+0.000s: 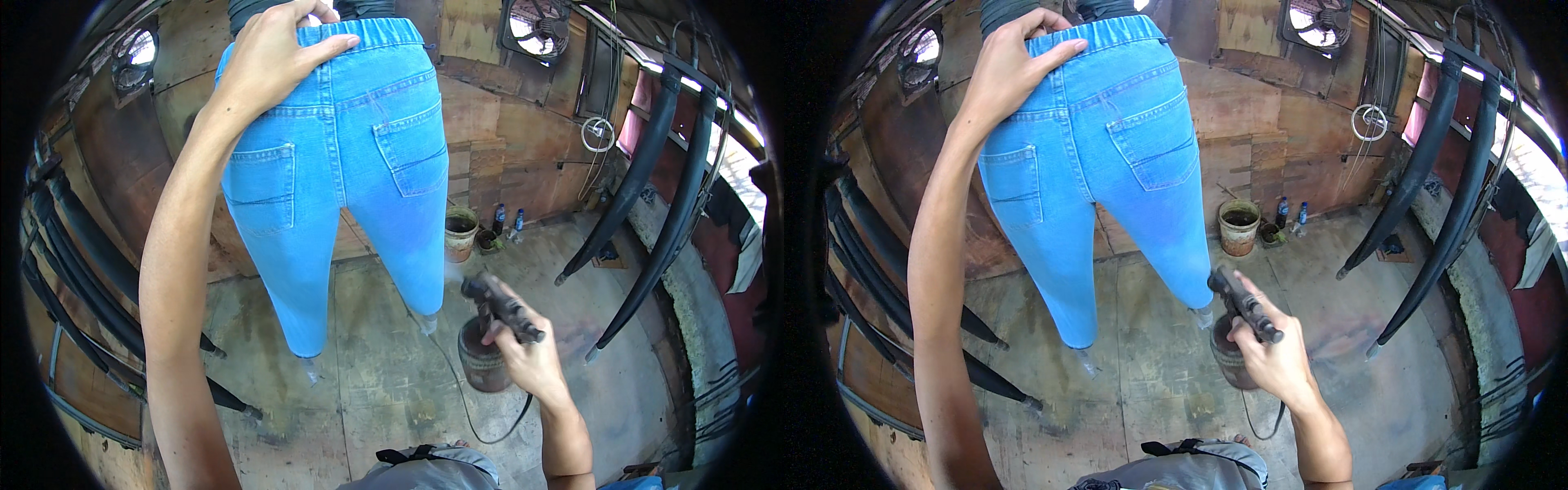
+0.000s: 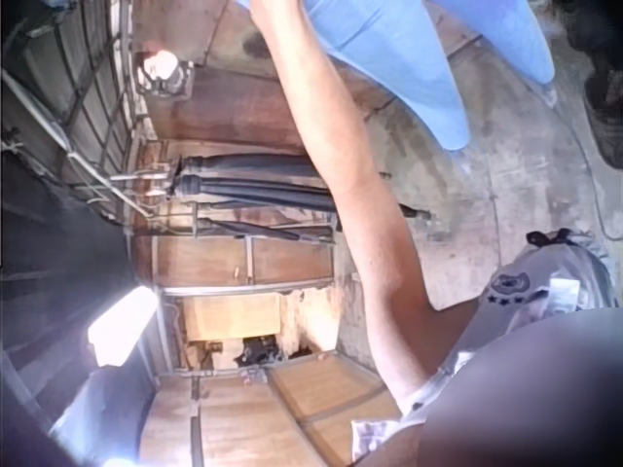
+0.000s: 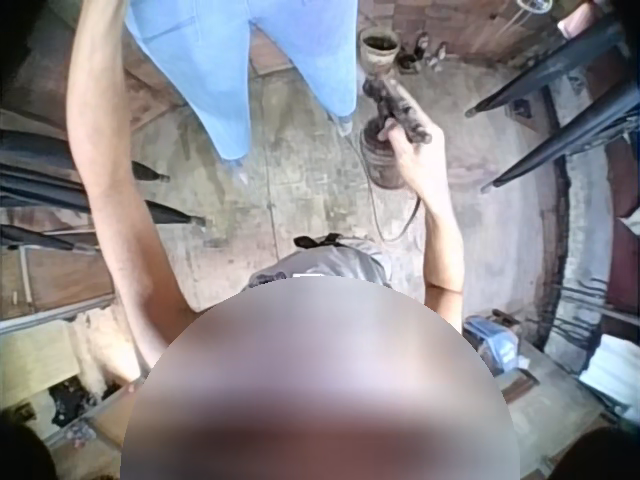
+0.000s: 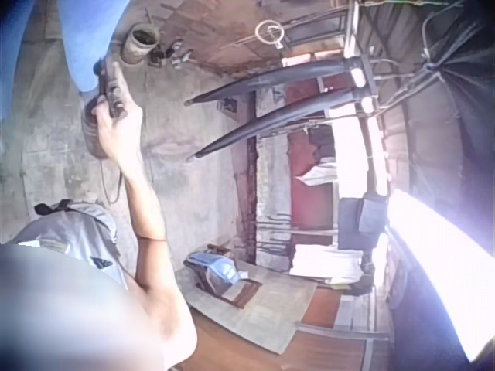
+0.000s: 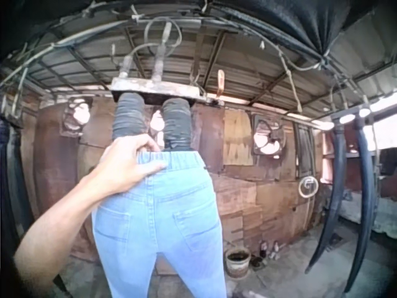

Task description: The person pours dark liquid from a bucket into a spray gun container, then sprays a pair of light blue jeans hanging on a rack. The person refills the spray gun, adds water from a bottle into the bucket, and stirs the mixture with a stick.

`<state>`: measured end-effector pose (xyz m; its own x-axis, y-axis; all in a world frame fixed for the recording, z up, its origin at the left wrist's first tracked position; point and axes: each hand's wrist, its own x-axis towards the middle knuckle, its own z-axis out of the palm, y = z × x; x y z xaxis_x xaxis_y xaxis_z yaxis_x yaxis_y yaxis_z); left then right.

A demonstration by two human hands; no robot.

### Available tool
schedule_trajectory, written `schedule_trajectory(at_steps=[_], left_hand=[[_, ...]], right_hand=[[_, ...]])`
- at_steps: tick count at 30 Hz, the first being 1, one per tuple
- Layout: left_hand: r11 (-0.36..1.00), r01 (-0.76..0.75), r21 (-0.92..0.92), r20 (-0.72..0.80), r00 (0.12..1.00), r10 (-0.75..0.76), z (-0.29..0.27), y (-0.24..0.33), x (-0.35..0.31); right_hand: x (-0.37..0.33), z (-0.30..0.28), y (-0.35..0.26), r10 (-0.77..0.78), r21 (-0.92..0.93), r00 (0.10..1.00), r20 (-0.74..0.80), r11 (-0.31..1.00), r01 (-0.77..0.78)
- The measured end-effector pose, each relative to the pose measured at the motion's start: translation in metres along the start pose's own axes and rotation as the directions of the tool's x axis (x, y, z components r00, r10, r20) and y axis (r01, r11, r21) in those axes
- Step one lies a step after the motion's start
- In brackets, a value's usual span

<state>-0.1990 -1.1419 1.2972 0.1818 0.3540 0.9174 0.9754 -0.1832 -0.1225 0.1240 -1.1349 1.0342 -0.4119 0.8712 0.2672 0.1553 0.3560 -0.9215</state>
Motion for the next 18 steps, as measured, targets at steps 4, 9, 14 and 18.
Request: schedule_trajectory(at_steps=[4,9,14,18], left_hand=[[0.997,0.019,0.075,0.086,0.996,-0.025,0.008,-0.023,-0.002],[0.994,-0.107,0.003,0.074,0.992,0.107,0.010,-0.052,0.000],[0.993,-0.114,-0.033,0.095,0.989,0.117,0.008,-0.057,0.001],[0.995,-0.103,-0.005,0.098,0.990,0.103,0.007,-0.050,0.002]], right_hand=[[-0.013,-0.019,-0.039,-0.201,0.175,0.963,-0.181,0.957,0.233],[-0.019,-0.033,-0.053,-0.180,0.171,0.970,-0.165,0.963,0.208],[-0.014,-0.024,-0.004,-0.140,0.009,0.989,0.041,0.990,0.139],[-0.017,-0.023,0.016,0.046,-0.081,0.989,0.142,0.996,-0.034]])
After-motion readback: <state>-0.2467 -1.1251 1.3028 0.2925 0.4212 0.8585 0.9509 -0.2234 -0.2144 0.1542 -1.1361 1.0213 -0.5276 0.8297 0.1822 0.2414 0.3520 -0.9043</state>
